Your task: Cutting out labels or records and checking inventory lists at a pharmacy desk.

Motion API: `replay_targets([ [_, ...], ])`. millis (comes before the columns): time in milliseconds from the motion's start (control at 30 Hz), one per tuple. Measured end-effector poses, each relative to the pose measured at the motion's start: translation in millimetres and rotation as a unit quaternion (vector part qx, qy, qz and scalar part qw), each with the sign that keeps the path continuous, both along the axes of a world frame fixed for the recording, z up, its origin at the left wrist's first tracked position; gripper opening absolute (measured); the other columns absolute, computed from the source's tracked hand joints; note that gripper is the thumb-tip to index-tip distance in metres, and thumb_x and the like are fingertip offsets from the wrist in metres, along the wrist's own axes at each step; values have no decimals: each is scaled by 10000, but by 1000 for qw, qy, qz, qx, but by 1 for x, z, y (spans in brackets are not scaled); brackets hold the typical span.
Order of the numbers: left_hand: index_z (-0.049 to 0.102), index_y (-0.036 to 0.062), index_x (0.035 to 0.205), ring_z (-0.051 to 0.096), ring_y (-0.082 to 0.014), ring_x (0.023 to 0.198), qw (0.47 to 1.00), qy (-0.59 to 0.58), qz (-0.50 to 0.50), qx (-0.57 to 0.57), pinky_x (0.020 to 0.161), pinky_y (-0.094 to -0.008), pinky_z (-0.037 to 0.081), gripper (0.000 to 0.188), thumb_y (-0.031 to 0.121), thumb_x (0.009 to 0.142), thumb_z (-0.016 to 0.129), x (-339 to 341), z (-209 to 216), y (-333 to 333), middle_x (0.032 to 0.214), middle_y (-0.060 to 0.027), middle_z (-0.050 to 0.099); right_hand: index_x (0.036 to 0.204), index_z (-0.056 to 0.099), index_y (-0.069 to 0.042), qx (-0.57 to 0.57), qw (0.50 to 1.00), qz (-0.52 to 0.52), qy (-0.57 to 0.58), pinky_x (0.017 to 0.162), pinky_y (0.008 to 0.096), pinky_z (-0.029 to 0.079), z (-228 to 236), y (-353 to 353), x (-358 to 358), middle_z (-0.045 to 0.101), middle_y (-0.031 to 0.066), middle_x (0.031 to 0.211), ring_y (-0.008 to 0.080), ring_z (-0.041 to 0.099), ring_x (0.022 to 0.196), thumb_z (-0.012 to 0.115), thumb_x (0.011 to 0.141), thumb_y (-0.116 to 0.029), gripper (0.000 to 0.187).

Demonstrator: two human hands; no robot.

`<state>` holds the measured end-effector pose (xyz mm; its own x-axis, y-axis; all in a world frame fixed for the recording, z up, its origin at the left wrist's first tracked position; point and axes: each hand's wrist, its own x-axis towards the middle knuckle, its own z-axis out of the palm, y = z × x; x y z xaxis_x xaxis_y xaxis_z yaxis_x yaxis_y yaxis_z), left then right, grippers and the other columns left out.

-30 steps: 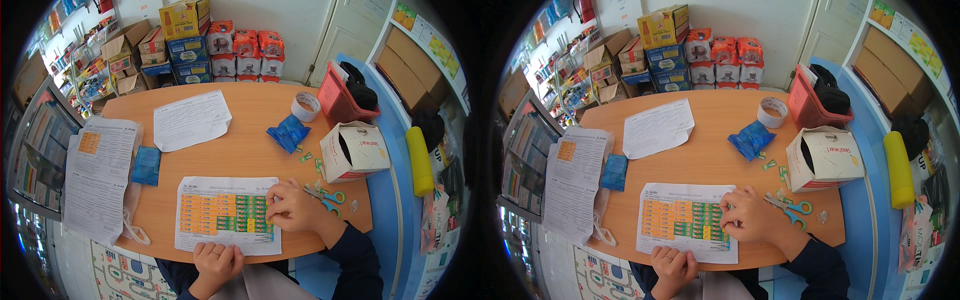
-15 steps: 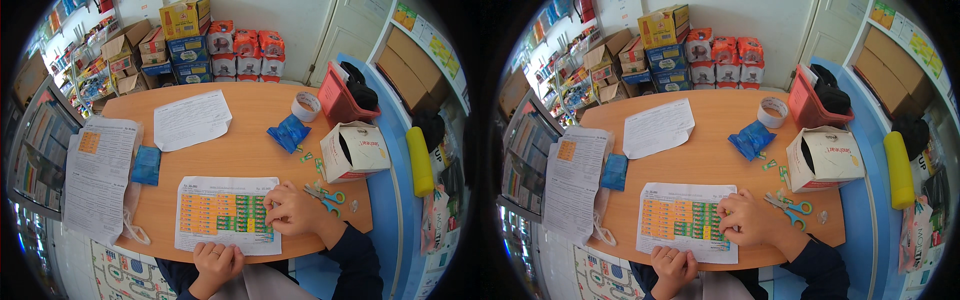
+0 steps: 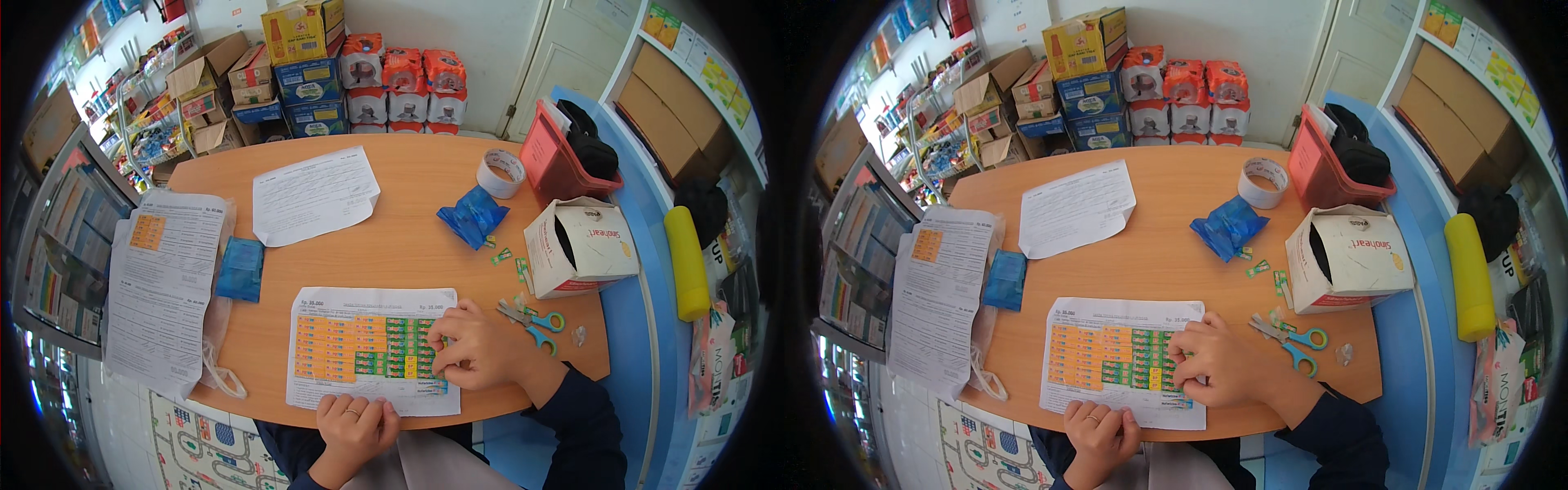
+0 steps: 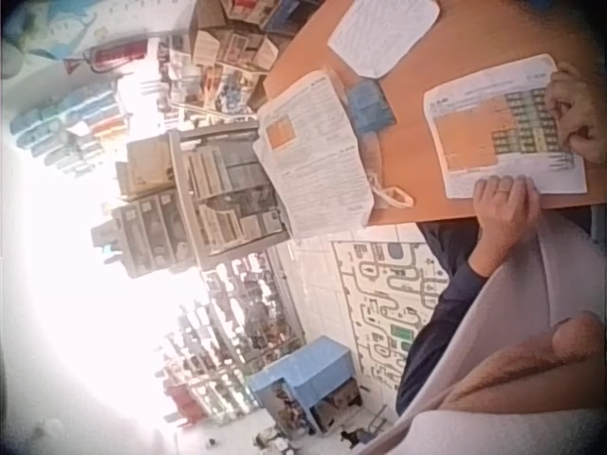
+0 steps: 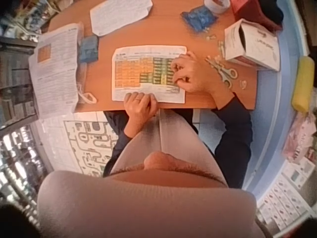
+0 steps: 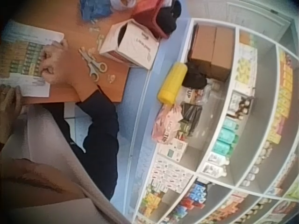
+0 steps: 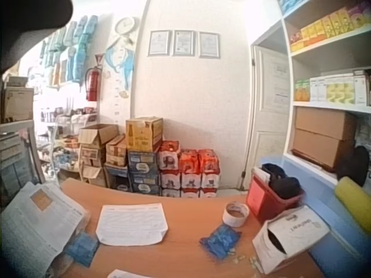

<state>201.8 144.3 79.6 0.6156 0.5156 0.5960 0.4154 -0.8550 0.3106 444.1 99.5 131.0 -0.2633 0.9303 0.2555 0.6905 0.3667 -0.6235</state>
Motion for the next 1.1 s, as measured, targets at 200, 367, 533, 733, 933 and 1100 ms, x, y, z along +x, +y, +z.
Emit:
replay_targets([
  [200, 527, 104, 568, 415, -191, 462, 1000, 2, 2, -7, 523, -341, 299, 160, 115, 669, 651, 1, 3, -2, 507, -14, 418, 628, 651, -132, -2, 999, 3, -34, 827, 390, 315, -1, 0, 0, 503, 6, 796, 169, 510, 789, 618, 665, -90, 65],
  [367, 513, 100, 554, 421, -202, 468, 1000, -1, 2, -17, 536, -347, 307, 169, 95, 667, 638, 2, 4, -2, 508, -23, 426, 631, 647, -135, 1, 1000, 12, -24, 807, 383, 320, -1, 0, -1, 499, -3, 794, 170, 502, 783, 624, 655, -94, 54],
  [533, 507, 101, 546, 420, -199, 468, 1000, 3, 1, -18, 528, -345, 304, 177, 88, 663, 639, 1, 4, -1, 505, -21, 417, 642, 656, -138, 1, 1000, 25, -6, 789, 379, 324, -3, 0, -1, 489, -8, 786, 172, 495, 776, 629, 645, -89, 56],
  [733, 523, 108, 558, 424, -192, 467, 1000, 6, -2, -10, 526, -339, 305, 159, 93, 665, 639, -1, 5, 0, 508, -12, 419, 644, 660, -137, -4, 999, 41, -14, 781, 378, 325, -4, 1, -4, 480, -10, 776, 171, 489, 767, 633, 641, -88, 56],
  [933, 582, 99, 626, 450, -163, 473, 1000, 4, -12, -6, 516, -313, 313, 122, 133, 690, 680, -1, 4, 1, 532, 13, 467, 635, 654, -138, -10, 999, 38, -22, 762, 373, 331, -3, 0, -3, 481, -16, 761, 168, 489, 752, 639, 645, -87, 54],
  [1100, 586, 103, 617, 448, -170, 472, 1000, -8, -6, -8, 518, -318, 316, 102, 122, 679, 664, -1, 3, 0, 525, 5, 457, 636, 650, -139, -10, 999, 40, -26, 756, 365, 334, -4, 1, -3, 486, -19, 746, 168, 490, 749, 647, 655, -92, 50],
])
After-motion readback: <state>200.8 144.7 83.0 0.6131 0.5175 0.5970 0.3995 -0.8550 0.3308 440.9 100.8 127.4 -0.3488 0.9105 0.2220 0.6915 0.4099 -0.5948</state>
